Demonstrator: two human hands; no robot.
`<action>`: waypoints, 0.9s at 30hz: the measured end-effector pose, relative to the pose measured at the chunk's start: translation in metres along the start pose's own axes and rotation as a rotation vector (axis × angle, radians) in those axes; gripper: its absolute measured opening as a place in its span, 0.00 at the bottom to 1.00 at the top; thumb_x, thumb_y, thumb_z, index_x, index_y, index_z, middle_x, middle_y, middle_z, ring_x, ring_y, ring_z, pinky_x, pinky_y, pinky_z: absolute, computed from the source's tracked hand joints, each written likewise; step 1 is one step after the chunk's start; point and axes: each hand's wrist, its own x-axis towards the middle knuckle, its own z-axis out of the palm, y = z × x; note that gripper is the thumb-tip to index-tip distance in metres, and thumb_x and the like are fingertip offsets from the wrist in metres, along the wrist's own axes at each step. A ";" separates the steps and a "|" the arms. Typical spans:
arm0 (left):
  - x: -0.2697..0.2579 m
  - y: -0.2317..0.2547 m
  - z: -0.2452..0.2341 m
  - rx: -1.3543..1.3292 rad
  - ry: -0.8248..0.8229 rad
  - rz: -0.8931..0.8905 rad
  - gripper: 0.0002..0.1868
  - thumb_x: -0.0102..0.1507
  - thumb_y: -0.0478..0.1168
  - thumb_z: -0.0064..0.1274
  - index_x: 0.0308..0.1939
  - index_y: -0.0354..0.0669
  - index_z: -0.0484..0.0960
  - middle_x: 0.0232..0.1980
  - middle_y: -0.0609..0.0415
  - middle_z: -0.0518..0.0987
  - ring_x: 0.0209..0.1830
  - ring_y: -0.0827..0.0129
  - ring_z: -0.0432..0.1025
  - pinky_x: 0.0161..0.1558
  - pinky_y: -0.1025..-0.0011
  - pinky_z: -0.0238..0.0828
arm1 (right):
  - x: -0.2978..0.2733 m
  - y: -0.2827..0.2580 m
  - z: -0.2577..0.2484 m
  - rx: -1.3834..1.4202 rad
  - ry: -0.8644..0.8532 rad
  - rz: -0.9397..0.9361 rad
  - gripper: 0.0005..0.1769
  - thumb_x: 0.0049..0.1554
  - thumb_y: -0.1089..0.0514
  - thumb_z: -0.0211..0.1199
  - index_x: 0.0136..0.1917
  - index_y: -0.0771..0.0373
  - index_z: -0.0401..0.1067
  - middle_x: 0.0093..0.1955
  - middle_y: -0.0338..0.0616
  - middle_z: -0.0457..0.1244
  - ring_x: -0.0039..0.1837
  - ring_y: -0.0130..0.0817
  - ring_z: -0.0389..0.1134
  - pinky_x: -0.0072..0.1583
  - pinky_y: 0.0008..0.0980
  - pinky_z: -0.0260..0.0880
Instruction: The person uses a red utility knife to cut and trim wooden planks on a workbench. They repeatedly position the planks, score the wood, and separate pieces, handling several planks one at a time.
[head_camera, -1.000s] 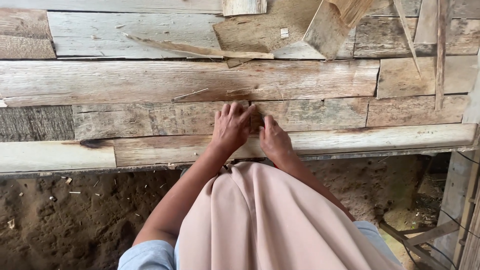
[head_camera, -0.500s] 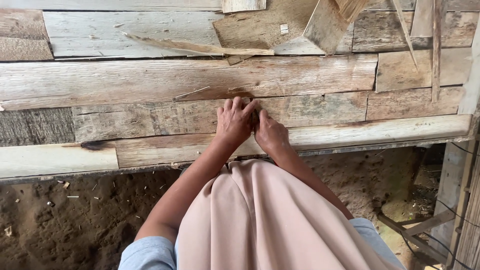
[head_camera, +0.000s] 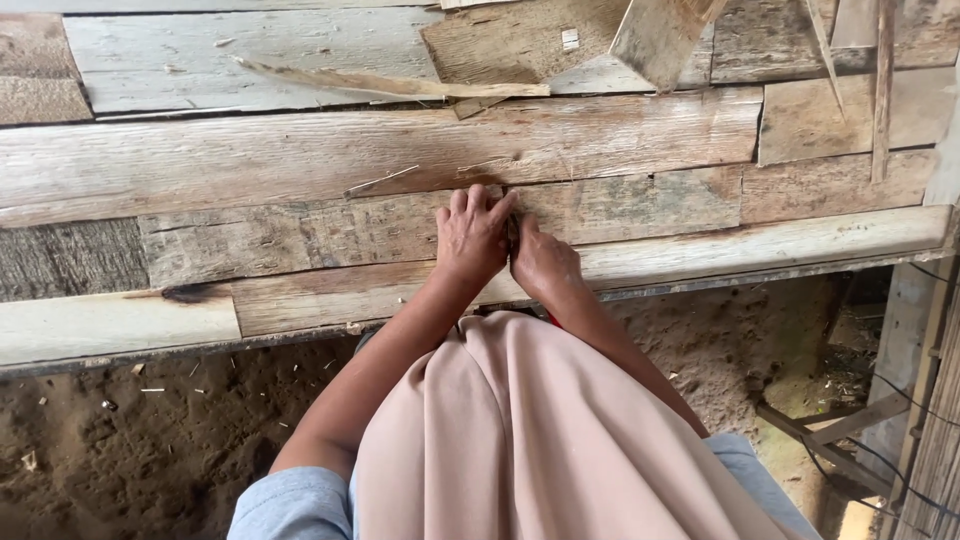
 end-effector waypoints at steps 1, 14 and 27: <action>0.000 0.001 -0.003 0.001 -0.002 0.007 0.39 0.49 0.44 0.66 0.64 0.66 0.72 0.49 0.56 0.64 0.50 0.55 0.63 0.43 0.56 0.67 | 0.001 0.001 0.001 0.005 0.003 0.005 0.35 0.56 0.59 0.40 0.76 0.66 0.46 0.53 0.68 0.68 0.58 0.73 0.69 0.61 0.68 0.66; 0.004 0.004 0.001 0.045 -0.110 -0.024 0.49 0.49 0.50 0.71 0.72 0.65 0.62 0.52 0.56 0.64 0.52 0.57 0.63 0.48 0.54 0.66 | -0.005 0.047 -0.019 0.116 0.315 -0.028 0.18 0.62 0.54 0.54 0.65 0.52 0.61 0.55 0.54 0.61 0.55 0.66 0.71 0.56 0.64 0.72; 0.001 0.004 -0.003 0.035 -0.080 -0.046 0.46 0.51 0.46 0.68 0.71 0.58 0.62 0.52 0.55 0.66 0.54 0.57 0.64 0.48 0.56 0.66 | -0.004 0.034 -0.067 0.004 0.247 -0.153 0.32 0.54 0.59 0.68 0.69 0.44 0.61 0.61 0.47 0.56 0.61 0.61 0.69 0.59 0.62 0.73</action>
